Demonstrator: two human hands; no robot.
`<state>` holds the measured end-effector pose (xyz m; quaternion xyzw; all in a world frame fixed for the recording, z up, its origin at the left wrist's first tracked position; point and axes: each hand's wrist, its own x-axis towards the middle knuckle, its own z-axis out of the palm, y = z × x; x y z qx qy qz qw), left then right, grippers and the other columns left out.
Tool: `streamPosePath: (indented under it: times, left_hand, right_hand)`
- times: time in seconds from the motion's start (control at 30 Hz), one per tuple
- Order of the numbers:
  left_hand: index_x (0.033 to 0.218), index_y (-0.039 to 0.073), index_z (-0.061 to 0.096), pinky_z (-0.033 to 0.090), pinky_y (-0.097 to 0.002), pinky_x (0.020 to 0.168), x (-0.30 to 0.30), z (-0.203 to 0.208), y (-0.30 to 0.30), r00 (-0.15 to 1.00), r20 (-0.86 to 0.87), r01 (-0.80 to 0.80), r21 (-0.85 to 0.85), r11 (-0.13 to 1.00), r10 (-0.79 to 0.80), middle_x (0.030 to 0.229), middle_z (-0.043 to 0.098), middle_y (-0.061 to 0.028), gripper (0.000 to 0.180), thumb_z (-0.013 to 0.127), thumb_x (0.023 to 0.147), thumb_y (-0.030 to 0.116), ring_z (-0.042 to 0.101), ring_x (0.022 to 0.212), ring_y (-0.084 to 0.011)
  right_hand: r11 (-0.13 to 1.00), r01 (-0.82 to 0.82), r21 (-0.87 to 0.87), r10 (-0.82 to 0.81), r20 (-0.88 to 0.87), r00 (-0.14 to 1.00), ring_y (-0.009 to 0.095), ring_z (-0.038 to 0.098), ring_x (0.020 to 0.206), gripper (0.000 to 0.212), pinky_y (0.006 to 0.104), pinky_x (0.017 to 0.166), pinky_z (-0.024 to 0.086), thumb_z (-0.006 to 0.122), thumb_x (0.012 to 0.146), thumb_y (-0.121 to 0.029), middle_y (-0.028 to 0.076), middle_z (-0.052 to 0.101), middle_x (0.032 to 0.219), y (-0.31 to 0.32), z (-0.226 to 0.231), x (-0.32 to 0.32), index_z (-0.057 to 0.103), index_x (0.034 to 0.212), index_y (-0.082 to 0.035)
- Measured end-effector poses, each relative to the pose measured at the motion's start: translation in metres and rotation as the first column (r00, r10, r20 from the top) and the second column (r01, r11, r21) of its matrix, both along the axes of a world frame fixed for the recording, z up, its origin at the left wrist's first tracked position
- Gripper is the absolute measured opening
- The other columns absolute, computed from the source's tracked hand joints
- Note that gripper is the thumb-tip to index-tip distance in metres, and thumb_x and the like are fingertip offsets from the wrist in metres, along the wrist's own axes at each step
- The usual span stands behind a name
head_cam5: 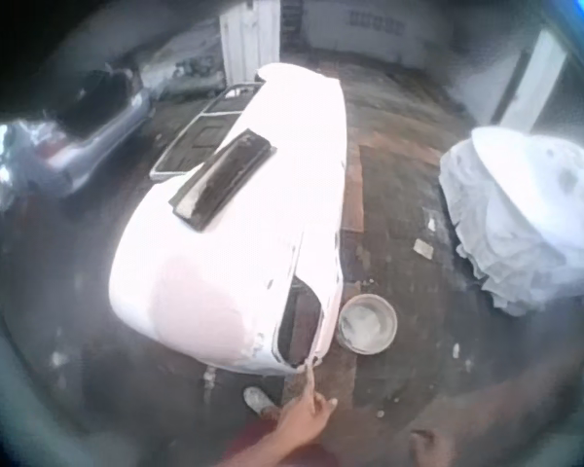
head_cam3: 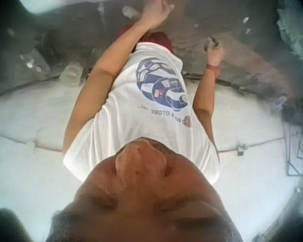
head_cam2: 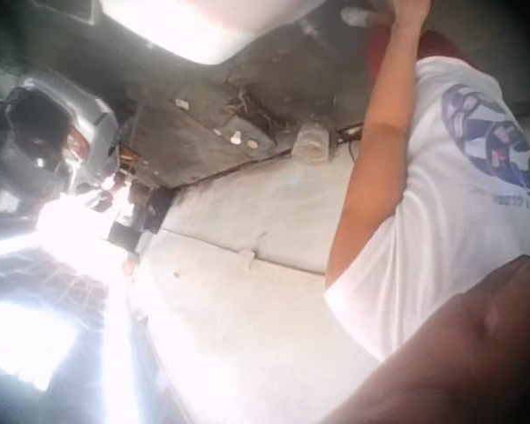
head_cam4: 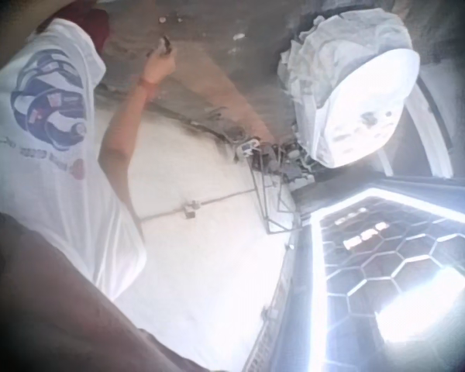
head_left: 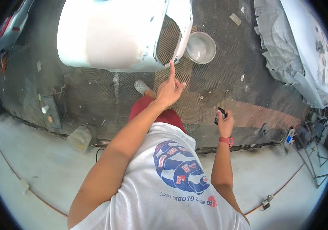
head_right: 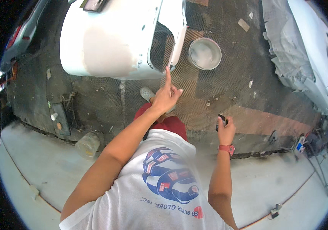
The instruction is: The person sands a white car bumper with a sanding block, repeatedly dipping it into a bucket of water. They work on the edges and surface of the bumper, occasionally kneeling to reach lower areas.
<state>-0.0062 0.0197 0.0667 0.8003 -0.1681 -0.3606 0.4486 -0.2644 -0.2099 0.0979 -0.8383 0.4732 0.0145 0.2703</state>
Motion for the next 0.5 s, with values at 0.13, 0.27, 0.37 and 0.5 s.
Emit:
streamPosePath:
  times: [0.13, 0.27, 0.37, 0.5]
  left_hand:
    - [0.174, 0.009, -0.016, 0.059, -0.0440, 0.087, -0.001, -0.021, 0.028, 0.991, -0.103, 0.084, 0.023, 0.996, -0.081, 0.101, 0.078, -0.0135, 0.110, 0.068, 0.107, 0.032, 0.074, 0.088, -0.0319]
    - [0.176, 0.004, 0.011, 0.058, -0.0427, 0.097, -0.006, -0.048, 0.059, 0.962, -0.156, 0.241, 0.096, 0.966, -0.225, 0.115, 0.079, -0.0176, 0.094, 0.068, 0.108, 0.036, 0.075, 0.102, -0.0320]
    - [0.173, 0.003, 0.027, 0.056, -0.0429, 0.106, 0.006, 0.003, 0.064, 0.933, -0.278, 0.202, -0.123, 0.972, -0.230, 0.136, 0.073, -0.0156, 0.087, 0.068, 0.108, 0.042, 0.074, 0.116, -0.0304]
    - [0.173, 0.007, 0.030, 0.055, -0.0473, 0.112, 0.000, 0.026, 0.059, 0.792, -0.606, -0.381, -0.587, 0.714, -0.075, 0.162, 0.052, -0.0124, 0.084, 0.069, 0.109, 0.044, 0.065, 0.135, -0.0253]
  right_hand:
    - [0.996, -0.063, 0.062, 0.055, 0.123, 0.991, 0.024, 0.071, 0.078, 0.030, 0.0383, 0.075, 0.056, 0.083, 0.098, -0.026, 0.014, 0.076, 0.088, 0.006, 0.018, 0.053, 0.069, 0.105, 0.000]
    - [0.922, -0.049, 0.385, -0.100, 0.357, 0.929, 0.012, 0.068, 0.084, 0.021, 0.0294, 0.075, 0.055, 0.080, 0.102, -0.018, 0.005, 0.076, 0.098, 0.027, 0.037, 0.134, 0.070, 0.112, -0.002]
    - [0.725, -0.023, 0.688, -0.353, 0.401, 0.845, 0.009, 0.069, 0.087, 0.018, 0.0274, 0.075, 0.057, 0.075, 0.106, -0.013, 0.005, 0.076, 0.106, 0.056, 0.054, 0.183, 0.068, 0.118, -0.003]
    - [0.351, -0.125, 0.928, -0.426, 0.277, 0.861, 0.010, 0.071, 0.093, 0.016, 0.0297, 0.079, 0.061, 0.071, 0.107, -0.008, 0.006, 0.076, 0.110, 0.090, 0.067, 0.237, 0.064, 0.120, -0.003]
